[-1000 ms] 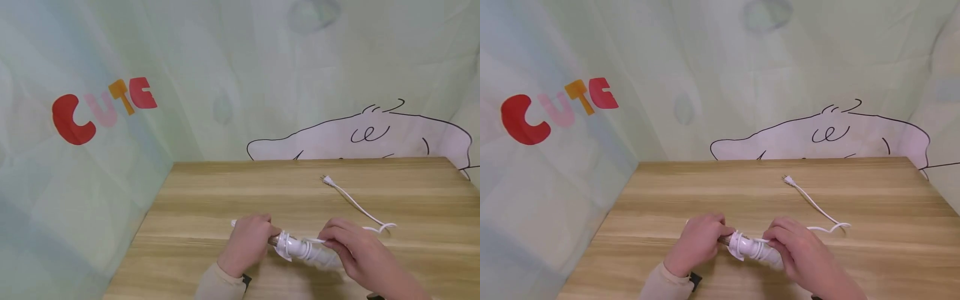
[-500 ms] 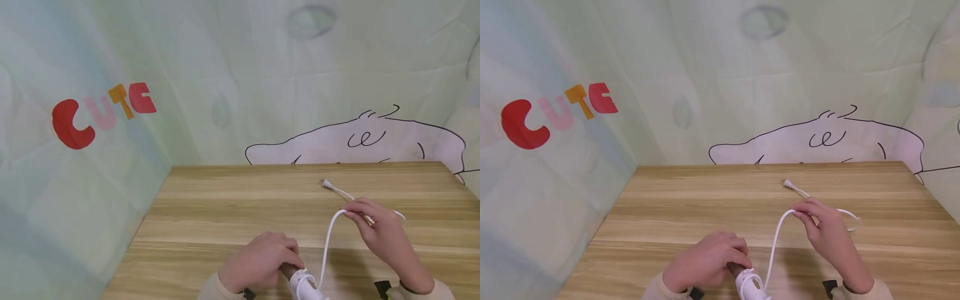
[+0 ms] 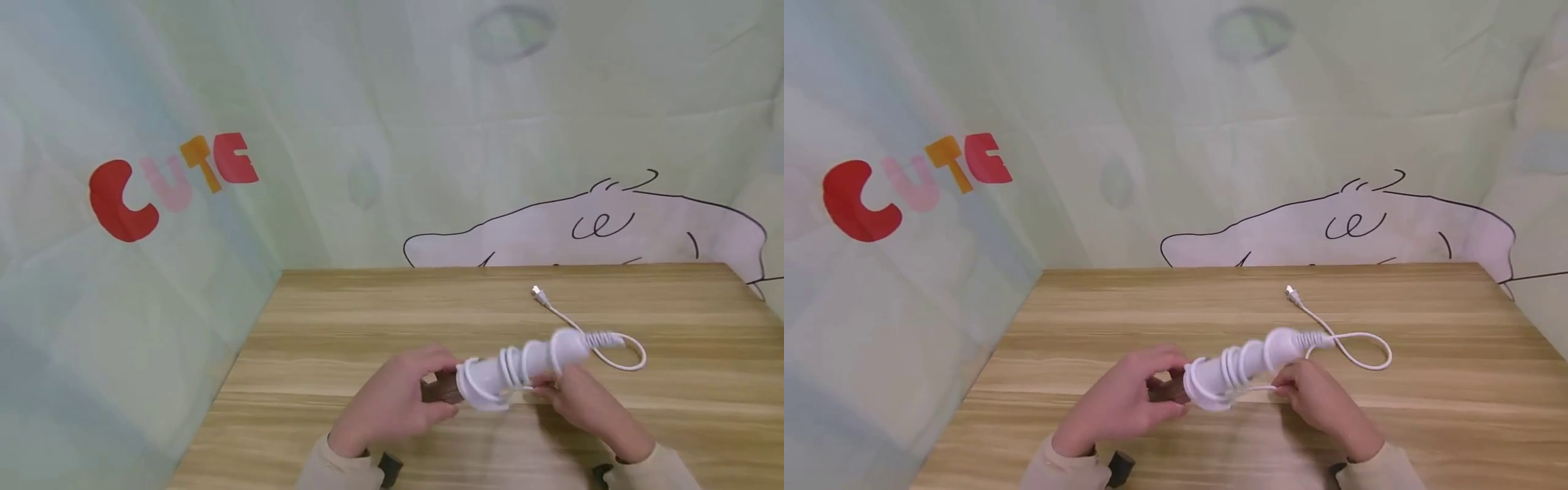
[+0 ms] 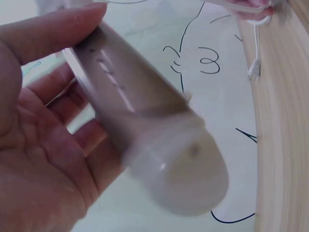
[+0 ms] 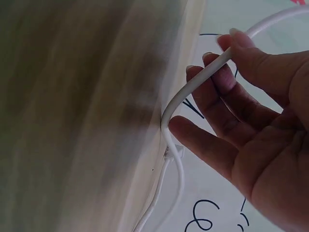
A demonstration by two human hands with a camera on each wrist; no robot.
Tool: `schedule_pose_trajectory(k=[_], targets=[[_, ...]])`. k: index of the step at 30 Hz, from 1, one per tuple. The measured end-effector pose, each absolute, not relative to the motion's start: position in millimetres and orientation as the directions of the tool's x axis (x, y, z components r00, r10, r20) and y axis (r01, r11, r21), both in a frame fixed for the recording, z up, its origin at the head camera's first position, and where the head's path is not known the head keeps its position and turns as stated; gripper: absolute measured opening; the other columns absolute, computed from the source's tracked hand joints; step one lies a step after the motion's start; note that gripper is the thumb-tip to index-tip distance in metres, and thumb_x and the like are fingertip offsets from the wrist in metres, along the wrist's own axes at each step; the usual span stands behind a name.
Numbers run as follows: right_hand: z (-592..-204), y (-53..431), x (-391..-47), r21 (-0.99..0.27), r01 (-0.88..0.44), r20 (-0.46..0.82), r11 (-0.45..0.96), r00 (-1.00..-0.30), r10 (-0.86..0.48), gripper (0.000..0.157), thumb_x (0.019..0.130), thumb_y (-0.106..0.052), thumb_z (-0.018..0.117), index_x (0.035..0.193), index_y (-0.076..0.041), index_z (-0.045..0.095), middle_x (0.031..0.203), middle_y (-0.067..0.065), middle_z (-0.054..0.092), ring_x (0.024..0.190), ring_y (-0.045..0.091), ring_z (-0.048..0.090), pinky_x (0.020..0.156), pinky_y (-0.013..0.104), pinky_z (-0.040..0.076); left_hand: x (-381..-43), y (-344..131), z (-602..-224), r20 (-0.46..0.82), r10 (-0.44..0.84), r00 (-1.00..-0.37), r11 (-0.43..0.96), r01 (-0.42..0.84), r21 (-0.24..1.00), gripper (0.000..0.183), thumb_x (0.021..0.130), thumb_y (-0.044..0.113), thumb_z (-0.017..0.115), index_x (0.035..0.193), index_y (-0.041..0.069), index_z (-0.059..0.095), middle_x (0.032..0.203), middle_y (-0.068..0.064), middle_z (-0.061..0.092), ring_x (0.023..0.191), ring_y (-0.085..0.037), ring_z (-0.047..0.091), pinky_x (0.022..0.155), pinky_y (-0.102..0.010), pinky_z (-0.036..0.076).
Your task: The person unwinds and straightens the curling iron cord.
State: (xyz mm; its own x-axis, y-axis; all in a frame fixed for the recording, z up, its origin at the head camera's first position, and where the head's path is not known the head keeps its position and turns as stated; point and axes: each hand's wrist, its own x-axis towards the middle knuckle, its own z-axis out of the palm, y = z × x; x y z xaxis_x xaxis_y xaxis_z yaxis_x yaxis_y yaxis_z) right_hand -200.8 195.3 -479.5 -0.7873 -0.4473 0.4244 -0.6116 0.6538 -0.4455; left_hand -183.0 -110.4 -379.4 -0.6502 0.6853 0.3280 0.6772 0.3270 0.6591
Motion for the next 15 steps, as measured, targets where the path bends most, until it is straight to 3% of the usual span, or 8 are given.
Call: schedule_pose_trajectory(k=[5, 9, 12, 15], targets=[[-478.0, 192.8, -197.1, -0.487, -0.539, 0.294, 0.687, -0.842, -0.453, 0.014, 0.075, 0.002, 0.08, 0.076, -0.011, 0.073, 0.075, -0.013, 0.056, 0.069, 0.003, 0.054, 0.061, 0.028, 0.049, -185.6, -109.0, -378.6, 0.237, 0.609, -0.757, 0.414, 0.559, 0.719, 0.034, 0.081, 0.006, 0.08, 0.112, 0.012, 0.067, 0.102, 0.01, 0.062, 0.093, -0.007, 0.058, 0.08, -0.025, 0.05], [-468.6, 191.0, -197.1, -0.494, -0.511, 0.259, 0.703, -0.859, -0.443, 0.015, 0.075, 0.003, 0.079, 0.087, -0.005, 0.074, 0.079, -0.008, 0.062, 0.072, 0.007, 0.058, 0.064, 0.031, 0.052, -188.1, -106.1, -378.3, 0.219, 0.584, -0.782, 0.443, 0.533, 0.721, 0.033, 0.081, 0.007, 0.079, 0.112, 0.012, 0.068, 0.101, 0.01, 0.062, 0.092, -0.009, 0.057, 0.078, -0.026, 0.05], [-457.4, 183.2, -193.1, -0.494, -0.548, 0.338, 0.675, -0.837, -0.431, 0.029, 0.074, 0.001, 0.082, 0.101, -0.002, 0.072, 0.091, 0.001, 0.07, 0.083, 0.016, 0.065, 0.074, 0.036, 0.054, -189.6, -104.6, -378.7, 0.212, 0.584, -0.783, 0.459, 0.534, 0.71, 0.032, 0.081, 0.007, 0.08, 0.111, 0.011, 0.068, 0.1, 0.01, 0.061, 0.091, -0.009, 0.057, 0.076, -0.025, 0.049], [-447.6, 167.6, -184.8, -0.517, -0.633, 0.49, 0.576, -0.771, -0.407, 0.042, 0.073, -0.002, 0.084, 0.112, -0.004, 0.069, 0.108, 0.004, 0.071, 0.1, 0.019, 0.066, 0.087, 0.029, 0.051, -188.8, -104.8, -381.6, 0.186, 0.592, -0.784, 0.486, 0.531, 0.694, 0.033, 0.08, 0.008, 0.081, 0.11, 0.011, 0.069, 0.097, 0.01, 0.06, 0.089, -0.007, 0.057, 0.074, -0.023, 0.049]])
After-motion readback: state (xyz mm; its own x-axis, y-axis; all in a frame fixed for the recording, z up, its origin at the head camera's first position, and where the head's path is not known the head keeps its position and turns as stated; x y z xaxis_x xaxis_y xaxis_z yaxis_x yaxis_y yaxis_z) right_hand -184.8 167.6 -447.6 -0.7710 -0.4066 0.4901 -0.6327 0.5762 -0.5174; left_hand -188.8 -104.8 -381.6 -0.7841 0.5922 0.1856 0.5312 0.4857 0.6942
